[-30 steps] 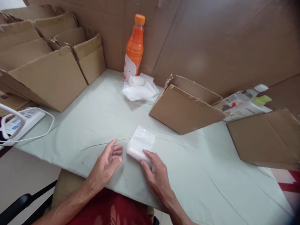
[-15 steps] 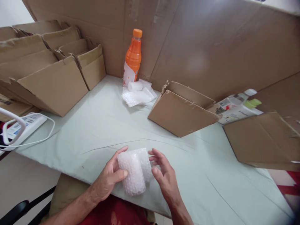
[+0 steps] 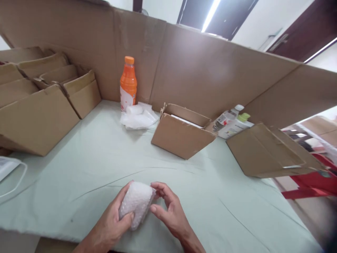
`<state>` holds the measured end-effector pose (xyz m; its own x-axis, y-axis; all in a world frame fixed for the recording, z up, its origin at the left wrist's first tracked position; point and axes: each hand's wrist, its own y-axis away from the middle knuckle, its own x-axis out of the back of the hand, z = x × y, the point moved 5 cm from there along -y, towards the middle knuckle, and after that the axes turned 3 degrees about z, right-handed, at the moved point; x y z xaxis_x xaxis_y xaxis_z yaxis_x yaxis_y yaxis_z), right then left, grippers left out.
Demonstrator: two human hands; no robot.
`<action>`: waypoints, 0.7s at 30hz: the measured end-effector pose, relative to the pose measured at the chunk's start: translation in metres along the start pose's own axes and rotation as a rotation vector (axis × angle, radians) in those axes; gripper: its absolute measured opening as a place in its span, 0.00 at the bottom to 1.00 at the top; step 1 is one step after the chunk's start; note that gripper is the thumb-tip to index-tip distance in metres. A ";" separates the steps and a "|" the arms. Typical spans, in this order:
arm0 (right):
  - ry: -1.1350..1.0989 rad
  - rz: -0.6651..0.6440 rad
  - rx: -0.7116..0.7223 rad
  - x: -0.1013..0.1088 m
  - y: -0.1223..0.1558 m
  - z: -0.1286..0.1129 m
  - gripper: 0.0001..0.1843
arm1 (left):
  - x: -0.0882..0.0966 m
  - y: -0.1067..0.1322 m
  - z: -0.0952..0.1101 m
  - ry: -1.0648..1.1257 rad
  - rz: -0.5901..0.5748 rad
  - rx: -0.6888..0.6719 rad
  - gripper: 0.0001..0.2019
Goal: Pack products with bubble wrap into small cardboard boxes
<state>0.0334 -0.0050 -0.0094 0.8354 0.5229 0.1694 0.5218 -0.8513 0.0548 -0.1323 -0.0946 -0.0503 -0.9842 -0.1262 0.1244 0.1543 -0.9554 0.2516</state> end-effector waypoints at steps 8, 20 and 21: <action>0.043 -0.096 -0.063 0.036 -0.011 0.000 0.15 | 0.000 -0.032 0.048 -0.406 -0.148 -0.310 0.38; -0.139 0.038 -0.103 0.059 -0.007 0.020 0.19 | -0.031 -0.172 0.239 -0.985 0.268 -1.091 0.27; -0.142 0.038 -0.094 0.062 -0.006 0.018 0.19 | -0.034 -0.176 0.238 -0.985 0.268 -1.080 0.24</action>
<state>0.0856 0.0331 -0.0173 0.8737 0.4854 0.0329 0.4765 -0.8673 0.1442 -0.1057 0.1417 0.1293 -0.4166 -0.5201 0.7456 -0.2545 -0.7206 -0.6449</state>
